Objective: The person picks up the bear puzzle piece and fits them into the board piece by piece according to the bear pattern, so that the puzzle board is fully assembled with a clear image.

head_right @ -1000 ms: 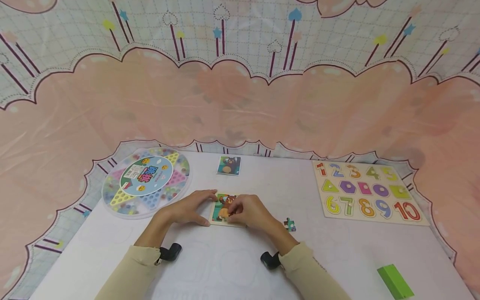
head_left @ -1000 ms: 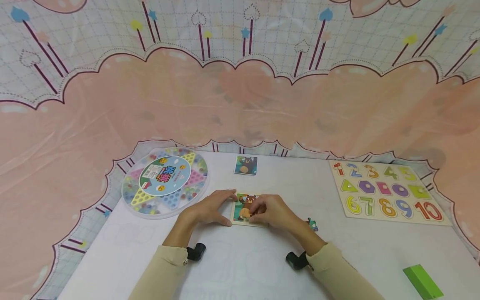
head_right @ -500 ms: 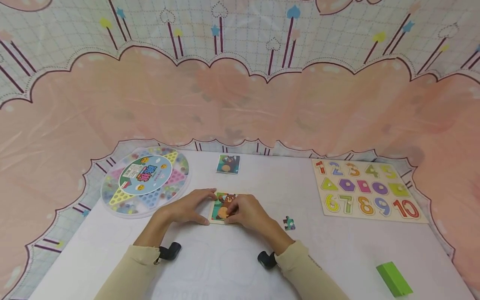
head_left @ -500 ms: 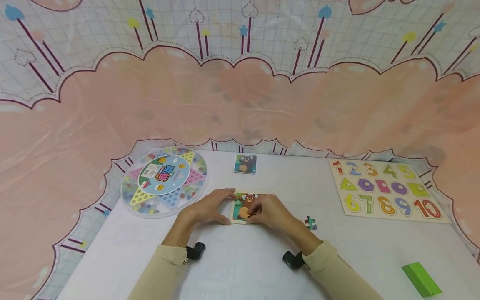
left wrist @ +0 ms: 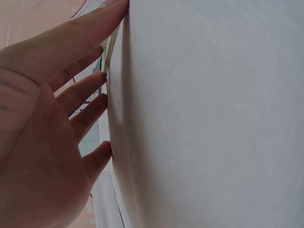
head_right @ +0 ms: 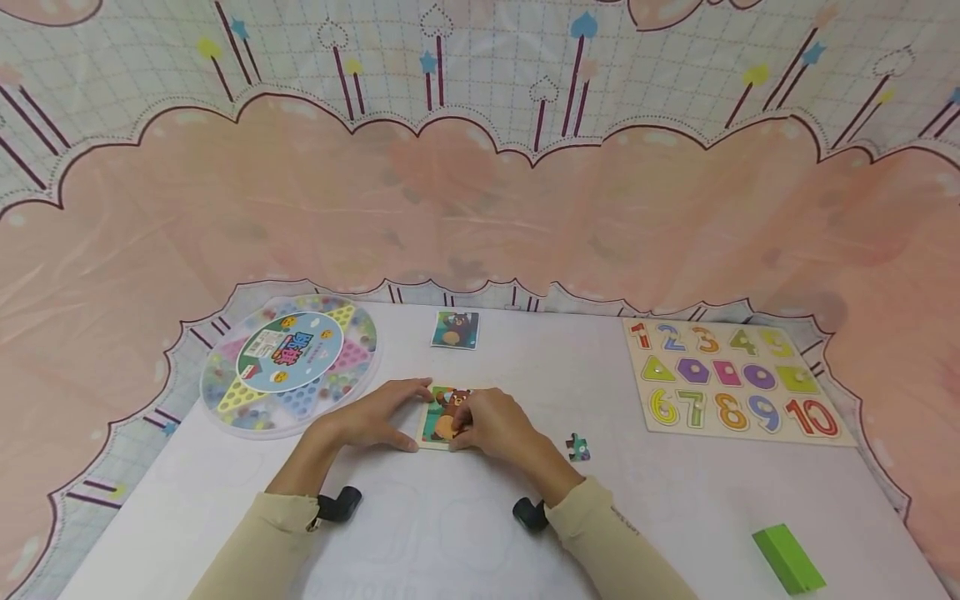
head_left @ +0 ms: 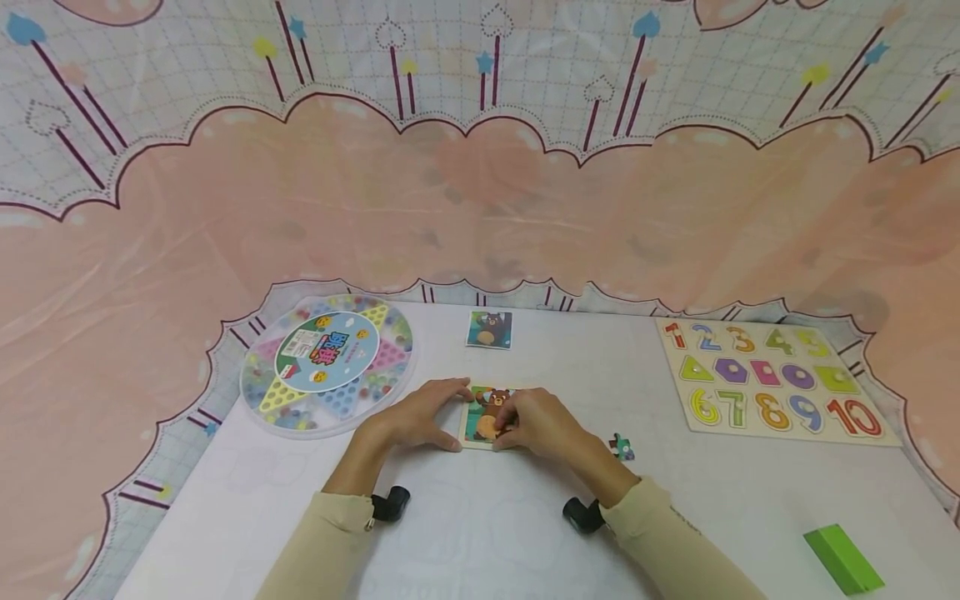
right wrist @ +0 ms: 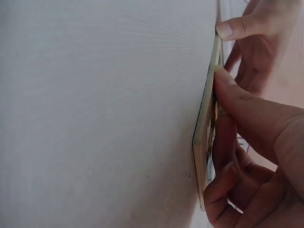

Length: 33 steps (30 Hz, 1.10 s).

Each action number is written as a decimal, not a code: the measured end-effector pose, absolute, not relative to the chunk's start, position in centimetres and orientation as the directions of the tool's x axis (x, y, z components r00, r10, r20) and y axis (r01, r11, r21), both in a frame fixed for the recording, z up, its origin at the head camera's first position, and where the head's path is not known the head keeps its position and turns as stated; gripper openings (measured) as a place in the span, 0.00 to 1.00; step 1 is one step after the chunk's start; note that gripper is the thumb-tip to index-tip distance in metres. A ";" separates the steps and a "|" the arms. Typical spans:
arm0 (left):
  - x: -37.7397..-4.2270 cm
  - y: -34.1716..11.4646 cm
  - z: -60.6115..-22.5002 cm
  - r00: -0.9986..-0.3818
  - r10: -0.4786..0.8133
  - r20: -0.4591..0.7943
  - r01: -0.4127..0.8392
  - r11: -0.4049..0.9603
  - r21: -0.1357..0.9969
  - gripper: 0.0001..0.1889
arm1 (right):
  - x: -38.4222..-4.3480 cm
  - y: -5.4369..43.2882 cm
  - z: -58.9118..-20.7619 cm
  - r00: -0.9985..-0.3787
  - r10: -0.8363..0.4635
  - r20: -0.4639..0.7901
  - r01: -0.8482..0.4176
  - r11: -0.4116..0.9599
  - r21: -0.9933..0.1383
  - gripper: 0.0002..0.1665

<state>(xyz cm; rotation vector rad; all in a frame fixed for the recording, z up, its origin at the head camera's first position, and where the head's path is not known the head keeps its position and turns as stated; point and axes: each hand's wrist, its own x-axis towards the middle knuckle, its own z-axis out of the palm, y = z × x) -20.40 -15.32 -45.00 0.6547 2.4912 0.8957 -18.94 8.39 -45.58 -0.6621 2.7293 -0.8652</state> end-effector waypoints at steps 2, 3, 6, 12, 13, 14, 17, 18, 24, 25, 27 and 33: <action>-20.4 -15.3 -45.0 -0.804 0.555 -0.214 0.293 0.683 0.669 0.33 | -19.0 8.4 -45.7 -0.879 -0.472 -0.064 -0.345 0.724 -0.597 0.10; -20.4 -15.3 -45.0 -0.804 0.555 -0.215 0.292 0.683 0.670 0.33 | -19.1 8.5 -45.7 -0.879 -0.473 -0.067 -0.343 0.721 -0.602 0.09; -20.4 -15.3 -45.1 -0.803 0.556 -0.214 0.292 0.682 0.671 0.33 | -19.2 8.7 -45.8 -0.876 -0.477 -0.068 -0.336 0.706 -0.624 0.08; -20.4 -15.3 -45.3 -0.798 0.560 -0.221 0.289 0.679 0.675 0.34 | -19.2 8.9 -46.0 -0.872 -0.483 -0.081 -0.317 0.684 -0.657 0.07; -20.4 -15.3 -45.3 -0.798 0.560 -0.223 0.287 0.678 0.676 0.34 | -19.2 9.0 -46.1 -0.871 -0.484 -0.080 -0.317 0.680 -0.661 0.07; -20.4 -15.3 -45.3 -0.797 0.561 -0.223 0.288 0.679 0.675 0.34 | -19.1 9.0 -46.1 -0.871 -0.485 -0.082 -0.315 0.677 -0.665 0.07; -20.3 -15.3 -45.4 -0.797 0.564 -0.219 0.296 0.679 0.672 0.34 | -19.1 9.0 -46.2 -0.871 -0.485 -0.082 -0.312 0.673 -0.670 0.07; -20.3 -15.4 -45.3 -0.798 0.561 -0.220 0.292 0.680 0.672 0.34 | -19.1 8.9 -46.2 -0.870 -0.487 -0.080 -0.314 0.671 -0.672 0.07; -20.2 -15.4 -45.3 -0.805 0.548 -0.227 0.278 0.687 0.671 0.34 | -19.2 9.0 -46.1 -0.859 -0.505 -0.080 -0.320 0.653 -0.686 0.08; -20.2 -15.3 -45.2 -0.807 0.545 -0.229 0.273 0.688 0.673 0.34 | -19.2 9.1 -46.1 -0.853 -0.514 -0.085 -0.321 0.647 -0.692 0.08; -20.2 -15.3 -45.2 -0.808 0.541 -0.231 0.268 0.688 0.674 0.34 | -19.2 9.4 -46.0 -0.837 -0.541 -0.081 -0.337 0.627 -0.702 0.09; -20.4 -15.3 -45.1 -0.807 0.546 -0.224 0.277 0.686 0.673 0.33 | -19.3 10.5 -45.6 -0.771 -0.632 -0.081 -0.375 0.553 -0.744 0.13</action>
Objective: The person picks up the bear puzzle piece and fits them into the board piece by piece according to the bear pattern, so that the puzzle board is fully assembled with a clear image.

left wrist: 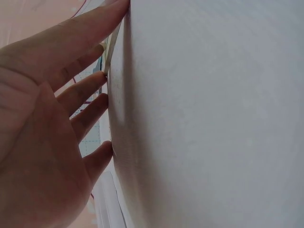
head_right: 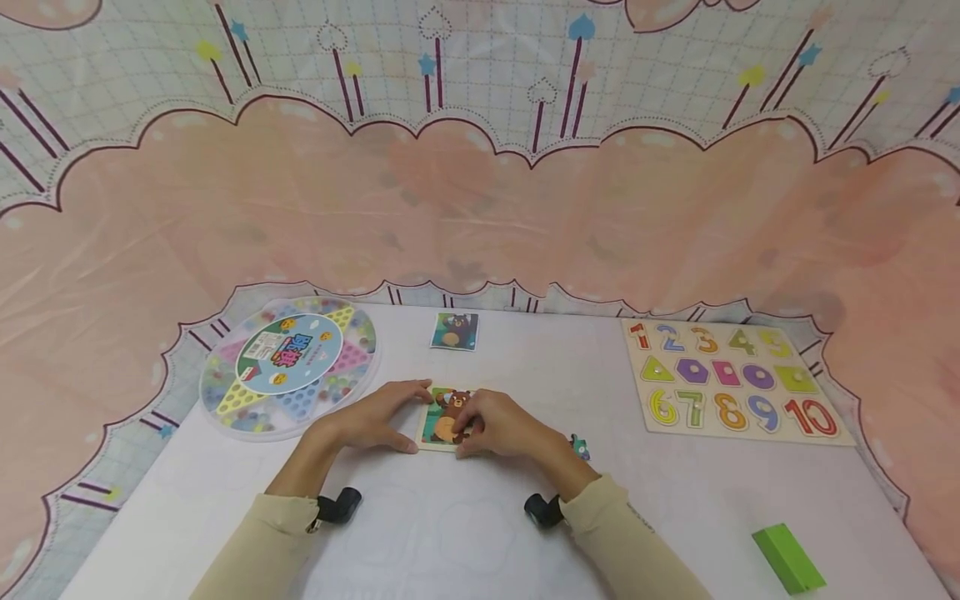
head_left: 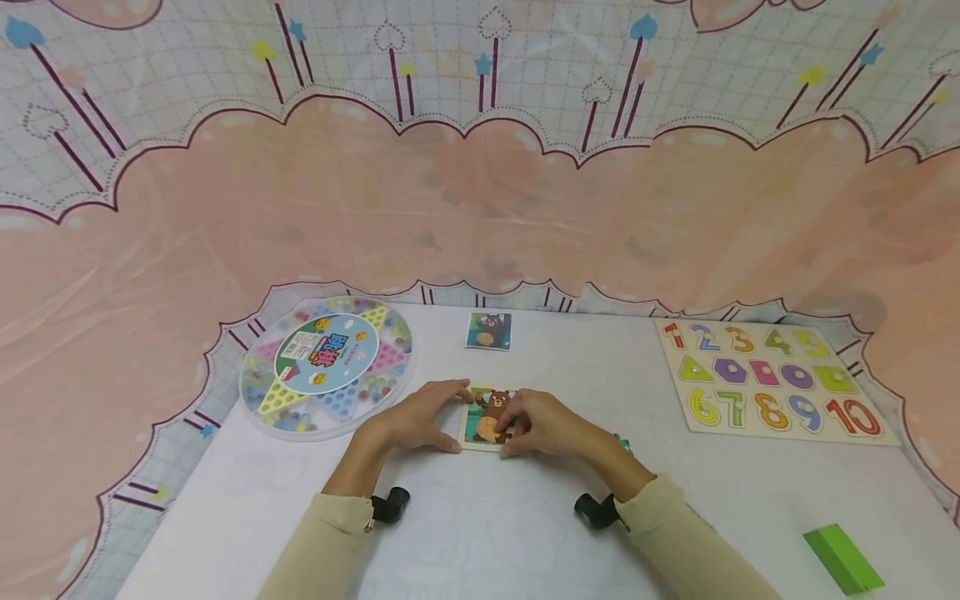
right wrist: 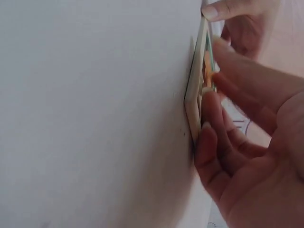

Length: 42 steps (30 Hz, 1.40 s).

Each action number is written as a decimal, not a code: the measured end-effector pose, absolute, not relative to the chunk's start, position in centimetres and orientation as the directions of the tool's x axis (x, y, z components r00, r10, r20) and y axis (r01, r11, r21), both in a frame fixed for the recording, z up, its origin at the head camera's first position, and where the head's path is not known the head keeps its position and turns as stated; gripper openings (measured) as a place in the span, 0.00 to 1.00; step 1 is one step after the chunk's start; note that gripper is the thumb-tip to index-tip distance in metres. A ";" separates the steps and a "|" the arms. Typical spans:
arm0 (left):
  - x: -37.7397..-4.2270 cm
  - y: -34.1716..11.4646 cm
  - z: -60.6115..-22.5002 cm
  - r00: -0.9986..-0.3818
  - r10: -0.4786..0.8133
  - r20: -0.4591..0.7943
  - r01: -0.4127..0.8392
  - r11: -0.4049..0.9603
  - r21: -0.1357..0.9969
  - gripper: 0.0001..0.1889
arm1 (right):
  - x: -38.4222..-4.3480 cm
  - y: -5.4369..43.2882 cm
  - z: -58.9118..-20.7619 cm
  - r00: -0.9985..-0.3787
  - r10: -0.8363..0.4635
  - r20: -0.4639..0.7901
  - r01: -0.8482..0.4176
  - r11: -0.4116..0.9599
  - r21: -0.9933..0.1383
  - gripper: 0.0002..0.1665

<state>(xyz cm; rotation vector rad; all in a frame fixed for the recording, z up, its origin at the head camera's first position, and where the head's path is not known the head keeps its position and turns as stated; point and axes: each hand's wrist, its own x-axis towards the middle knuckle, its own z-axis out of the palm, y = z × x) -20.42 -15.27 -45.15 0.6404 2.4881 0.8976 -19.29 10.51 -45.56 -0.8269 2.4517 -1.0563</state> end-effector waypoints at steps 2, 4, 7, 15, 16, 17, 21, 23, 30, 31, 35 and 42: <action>-20.5 -15.2 -45.1 -0.807 0.546 -0.225 0.277 0.687 0.672 0.32 | -19.1 10.9 -45.4 -0.757 -0.649 -0.078 -0.386 0.540 -0.748 0.15; -20.5 -15.1 -45.0 -0.807 0.544 -0.230 0.273 0.689 0.671 0.32 | -18.9 11.3 -45.2 -0.755 -0.651 -0.074 -0.395 0.543 -0.741 0.17; -20.5 -15.0 -45.0 -0.805 0.547 -0.230 0.278 0.691 0.668 0.33 | -18.4 12.1 -44.7 -0.772 -0.631 -0.080 -0.383 0.562 -0.733 0.21; -20.6 -14.9 -44.9 -0.800 0.559 -0.216 0.304 0.689 0.658 0.33 | -17.7 15.6 -43.8 -0.858 -0.506 -0.089 -0.307 0.643 -0.702 0.27; -20.6 -14.9 -44.9 -0.799 0.562 -0.214 0.308 0.688 0.657 0.33 | -17.6 16.2 -43.7 -0.865 -0.494 -0.086 -0.303 0.652 -0.695 0.28; -20.6 -14.9 -44.9 -0.798 0.564 -0.213 0.309 0.687 0.657 0.33 | -17.4 16.8 -43.7 -0.872 -0.482 -0.083 -0.298 0.658 -0.691 0.28; -20.6 -14.9 -45.0 -0.797 0.567 -0.208 0.318 0.686 0.655 0.34 | -16.8 19.2 -43.4 -0.895 -0.441 -0.064 -0.287 0.681 -0.673 0.31; -20.6 -14.9 -45.0 -0.797 0.568 -0.206 0.318 0.684 0.656 0.34 | -16.5 20.4 -43.3 -0.909 -0.413 -0.060 -0.270 0.692 -0.669 0.32; -20.4 -15.0 -45.0 -0.793 0.574 -0.205 0.318 0.677 0.663 0.34 | -15.6 23.6 -43.5 -0.930 -0.361 -0.064 -0.220 0.689 -0.691 0.36; -20.4 -15.1 -45.0 -0.793 0.572 -0.208 0.316 0.679 0.663 0.34 | -15.5 23.9 -43.5 -0.930 -0.362 -0.064 -0.219 0.684 -0.696 0.36; -20.3 -15.2 -45.1 -0.798 0.563 -0.215 0.303 0.683 0.664 0.35 | -15.3 24.8 -44.0 -0.925 -0.373 -0.073 -0.221 0.686 -0.693 0.37; -20.3 -15.3 -45.4 -0.799 0.565 -0.207 0.304 0.676 0.672 0.35 | -15.2 25.6 -45.2 -0.918 -0.381 -0.113 -0.218 0.720 -0.659 0.37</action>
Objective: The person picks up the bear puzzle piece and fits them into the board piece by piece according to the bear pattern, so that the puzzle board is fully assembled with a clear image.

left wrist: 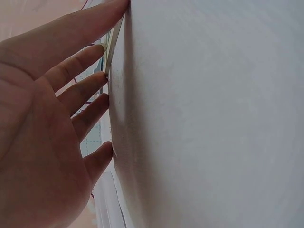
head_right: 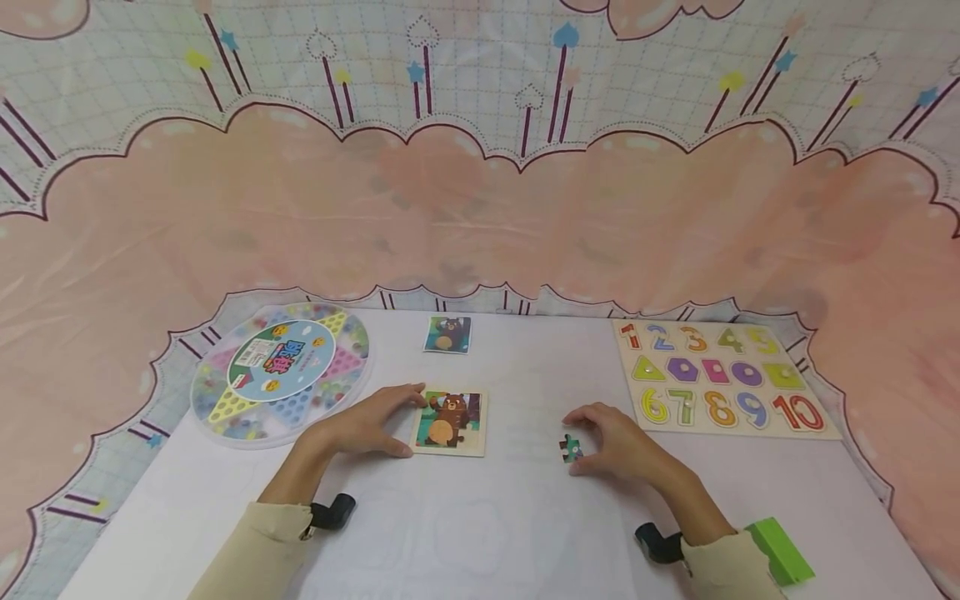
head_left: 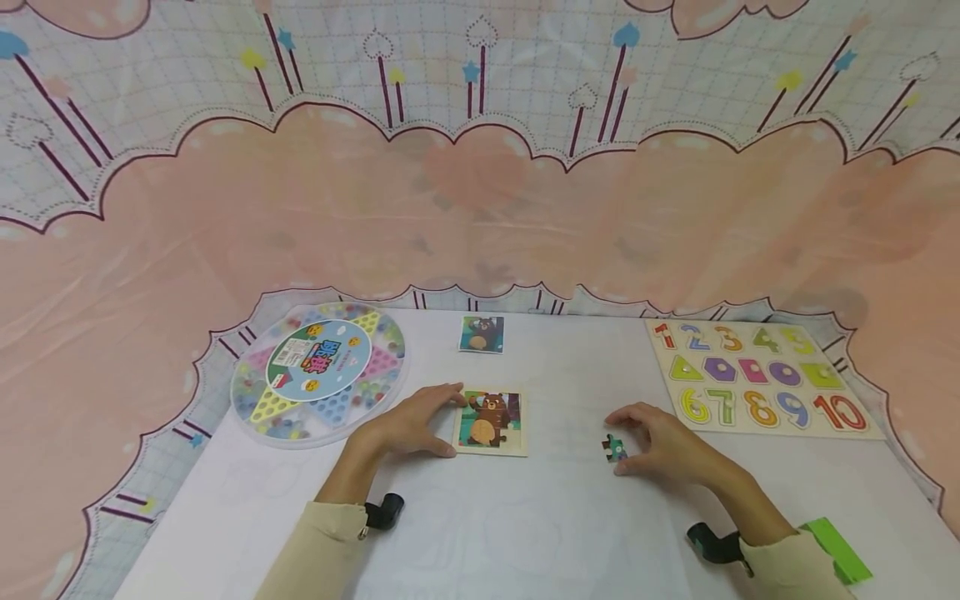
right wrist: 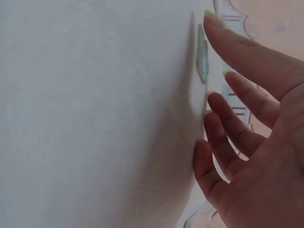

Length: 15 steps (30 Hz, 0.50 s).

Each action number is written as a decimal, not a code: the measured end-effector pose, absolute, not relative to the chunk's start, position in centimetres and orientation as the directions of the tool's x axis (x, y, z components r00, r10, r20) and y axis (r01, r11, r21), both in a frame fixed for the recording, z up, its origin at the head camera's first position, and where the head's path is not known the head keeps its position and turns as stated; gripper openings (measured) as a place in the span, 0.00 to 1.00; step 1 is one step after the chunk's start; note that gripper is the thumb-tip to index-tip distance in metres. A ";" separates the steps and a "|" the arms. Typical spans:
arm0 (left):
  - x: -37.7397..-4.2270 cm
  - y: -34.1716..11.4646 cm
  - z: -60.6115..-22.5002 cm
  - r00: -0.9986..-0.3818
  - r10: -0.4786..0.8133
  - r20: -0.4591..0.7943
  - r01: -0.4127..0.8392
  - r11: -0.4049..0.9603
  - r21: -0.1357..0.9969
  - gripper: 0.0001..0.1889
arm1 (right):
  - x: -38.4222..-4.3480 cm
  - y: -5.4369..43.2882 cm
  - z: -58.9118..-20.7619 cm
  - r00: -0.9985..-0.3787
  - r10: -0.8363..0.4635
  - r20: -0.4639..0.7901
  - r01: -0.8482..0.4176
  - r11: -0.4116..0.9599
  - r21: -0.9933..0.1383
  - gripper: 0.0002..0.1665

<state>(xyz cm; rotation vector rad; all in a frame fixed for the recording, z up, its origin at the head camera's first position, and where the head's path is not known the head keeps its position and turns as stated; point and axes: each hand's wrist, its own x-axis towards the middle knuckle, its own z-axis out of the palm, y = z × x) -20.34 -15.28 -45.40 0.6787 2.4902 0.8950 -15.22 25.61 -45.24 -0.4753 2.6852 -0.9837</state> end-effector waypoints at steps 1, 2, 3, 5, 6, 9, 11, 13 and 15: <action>-20.3 -15.3 -45.4 -0.799 0.565 -0.207 0.304 0.676 0.671 0.35 | -15.3 25.7 -45.4 -0.915 -0.389 -0.112 -0.224 0.718 -0.659 0.36; -20.4 -15.3 -45.5 -0.798 0.568 -0.202 0.310 0.674 0.670 0.35 | -15.3 25.8 -45.5 -0.914 -0.390 -0.113 -0.224 0.718 -0.659 0.36; -20.4 -15.3 -45.5 -0.798 0.567 -0.203 0.309 0.675 0.670 0.35 | -15.3 25.8 -45.6 -0.913 -0.392 -0.112 -0.227 0.718 -0.658 0.35; -20.4 -15.3 -45.5 -0.799 0.566 -0.202 0.308 0.674 0.672 0.35 | -15.4 25.9 -45.8 -0.913 -0.394 -0.109 -0.230 0.714 -0.662 0.34; -20.3 -15.3 -45.5 -0.800 0.564 -0.205 0.302 0.673 0.675 0.35 | -15.4 25.9 -45.8 -0.912 -0.396 -0.107 -0.232 0.713 -0.661 0.34; -20.3 -15.3 -45.5 -0.801 0.560 -0.210 0.293 0.673 0.679 0.35 | -15.5 25.9 -45.9 -0.910 -0.400 -0.105 -0.240 0.717 -0.655 0.33; -20.3 -15.3 -45.4 -0.802 0.560 -0.210 0.294 0.674 0.677 0.34 | -15.5 25.9 -45.8 -0.909 -0.402 -0.108 -0.240 0.718 -0.653 0.31; -20.3 -15.3 -45.4 -0.804 0.556 -0.211 0.292 0.677 0.675 0.34 | -15.5 25.9 -45.8 -0.908 -0.405 -0.110 -0.242 0.720 -0.651 0.29; -20.3 -15.3 -45.4 -0.805 0.554 -0.212 0.288 0.678 0.676 0.34 | -15.5 25.8 -45.8 -0.908 -0.404 -0.113 -0.241 0.722 -0.648 0.28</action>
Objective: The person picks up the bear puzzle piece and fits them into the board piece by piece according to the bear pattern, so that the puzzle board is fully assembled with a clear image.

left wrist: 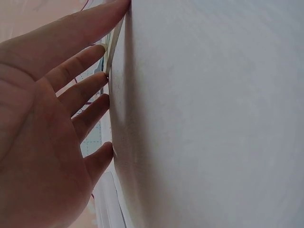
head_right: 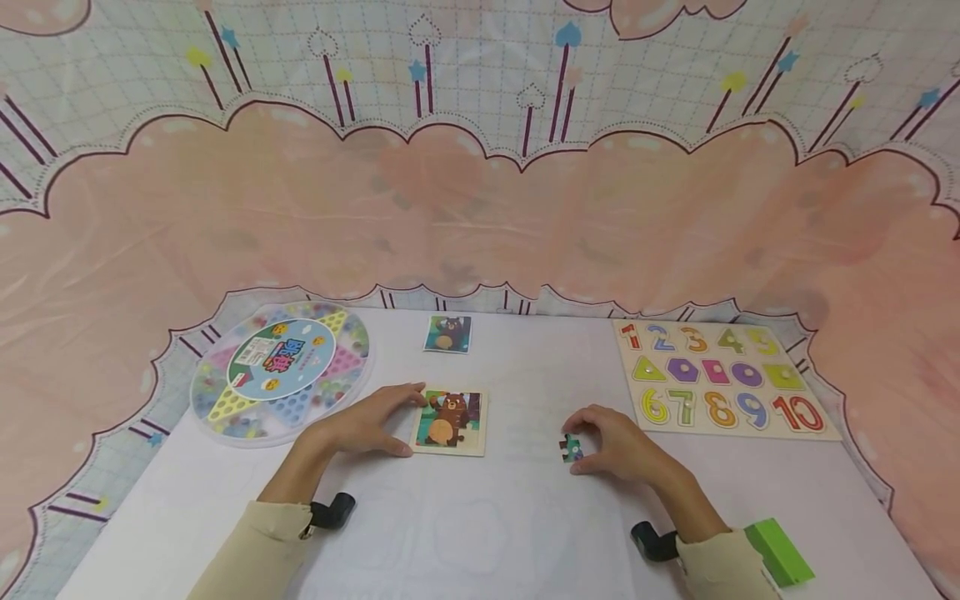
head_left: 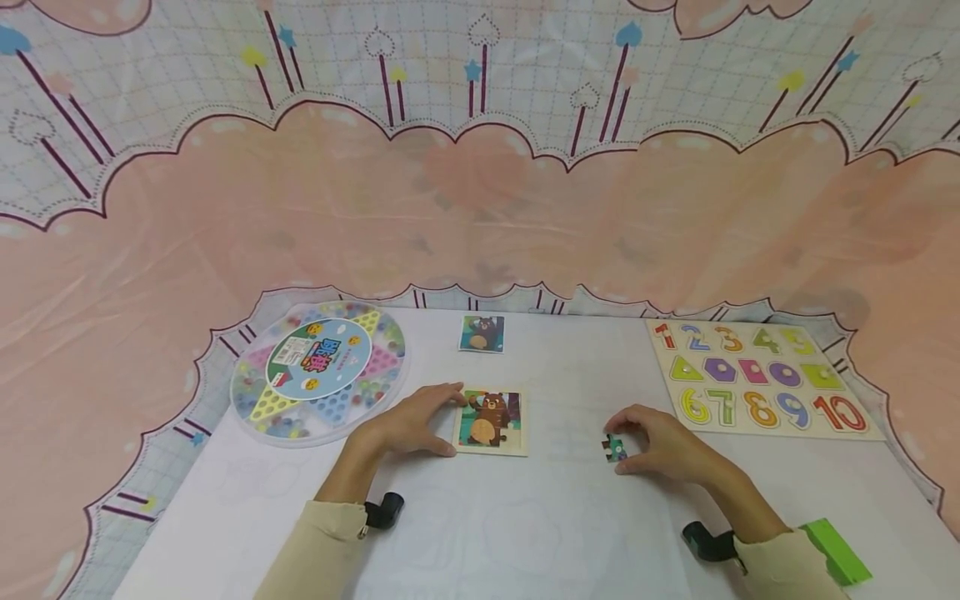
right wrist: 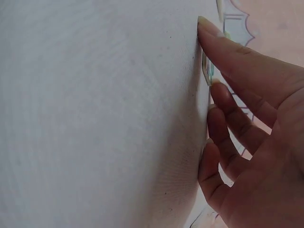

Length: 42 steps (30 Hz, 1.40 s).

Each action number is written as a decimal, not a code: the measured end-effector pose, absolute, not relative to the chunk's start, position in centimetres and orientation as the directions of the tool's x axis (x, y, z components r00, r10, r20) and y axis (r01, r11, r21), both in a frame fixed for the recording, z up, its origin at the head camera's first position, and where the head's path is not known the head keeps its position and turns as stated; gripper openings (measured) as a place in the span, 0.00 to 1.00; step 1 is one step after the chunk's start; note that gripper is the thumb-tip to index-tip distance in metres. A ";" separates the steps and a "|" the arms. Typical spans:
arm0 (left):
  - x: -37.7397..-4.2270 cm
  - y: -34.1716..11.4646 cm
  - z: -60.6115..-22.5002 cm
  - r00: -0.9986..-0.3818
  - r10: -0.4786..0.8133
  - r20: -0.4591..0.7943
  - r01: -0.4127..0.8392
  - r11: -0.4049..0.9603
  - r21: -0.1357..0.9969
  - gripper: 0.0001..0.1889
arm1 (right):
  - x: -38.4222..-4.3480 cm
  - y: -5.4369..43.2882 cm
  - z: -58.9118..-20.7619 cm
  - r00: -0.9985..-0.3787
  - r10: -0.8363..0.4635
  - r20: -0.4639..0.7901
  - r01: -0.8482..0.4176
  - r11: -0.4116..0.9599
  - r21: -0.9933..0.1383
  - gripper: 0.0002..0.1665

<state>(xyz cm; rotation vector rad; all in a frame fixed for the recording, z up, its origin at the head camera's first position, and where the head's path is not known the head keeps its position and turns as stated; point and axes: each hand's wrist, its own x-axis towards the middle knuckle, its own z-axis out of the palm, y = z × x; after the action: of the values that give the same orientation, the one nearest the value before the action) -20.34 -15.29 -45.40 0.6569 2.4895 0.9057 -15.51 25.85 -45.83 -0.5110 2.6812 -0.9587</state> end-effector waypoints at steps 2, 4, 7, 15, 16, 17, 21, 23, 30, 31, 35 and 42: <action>-20.4 -15.3 -45.4 -0.805 0.553 -0.213 0.287 0.678 0.677 0.34 | -15.5 25.8 -45.8 -0.909 -0.401 -0.114 -0.240 0.727 -0.643 0.25; -20.4 -15.3 -45.5 -0.804 0.557 -0.209 0.292 0.676 0.676 0.35 | -15.6 25.8 -45.8 -0.909 -0.399 -0.118 -0.237 0.731 -0.640 0.23; -20.5 -15.3 -45.6 -0.802 0.560 -0.208 0.299 0.678 0.671 0.35 | -15.6 25.7 -45.8 -0.909 -0.399 -0.121 -0.235 0.730 -0.641 0.20; -20.5 -15.4 -45.5 -0.805 0.554 -0.212 0.289 0.679 0.675 0.35 | -15.5 25.4 -45.5 -0.903 -0.416 -0.104 -0.255 0.716 -0.650 0.18; -20.5 -15.4 -45.5 -0.805 0.555 -0.210 0.291 0.677 0.676 0.35 | -15.5 25.3 -45.5 -0.904 -0.414 -0.105 -0.253 0.717 -0.650 0.18; -20.5 -15.5 -45.5 -0.804 0.556 -0.208 0.293 0.676 0.676 0.35 | -15.5 25.3 -45.5 -0.905 -0.411 -0.108 -0.249 0.719 -0.648 0.18; -20.4 -15.5 -45.5 -0.800 0.563 -0.207 0.298 0.673 0.676 0.34 | -15.6 25.2 -45.5 -0.906 -0.403 -0.130 -0.231 0.727 -0.647 0.17; -20.4 -15.5 -45.4 -0.798 0.566 -0.208 0.300 0.672 0.677 0.34 | -15.7 25.3 -45.3 -0.909 -0.391 -0.147 -0.209 0.731 -0.650 0.17; -20.3 -15.3 -45.1 -0.795 0.564 -0.221 0.294 0.678 0.673 0.34 | -16.3 25.5 -44.4 -0.931 -0.329 -0.157 -0.136 0.713 -0.688 0.15; -20.3 -15.3 -45.1 -0.794 0.567 -0.221 0.298 0.679 0.671 0.34 | -16.4 25.4 -44.2 -0.933 -0.324 -0.156 -0.127 0.703 -0.699 0.15; -20.3 -15.2 -45.1 -0.790 0.569 -0.227 0.299 0.682 0.668 0.34 | -16.8 25.1 -43.3 -0.937 -0.334 -0.104 -0.148 0.648 -0.748 0.13; -20.4 -15.3 -45.0 -0.792 0.573 -0.214 0.315 0.682 0.661 0.34 | -17.7 24.0 -42.0 -0.939 -0.340 0.059 -0.265 0.603 -0.753 0.12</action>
<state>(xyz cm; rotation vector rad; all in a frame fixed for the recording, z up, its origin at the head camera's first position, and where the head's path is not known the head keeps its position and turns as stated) -20.38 -15.27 -44.99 0.6917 2.4890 0.8701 -17.68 23.99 -41.96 -0.5168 2.7305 -1.2596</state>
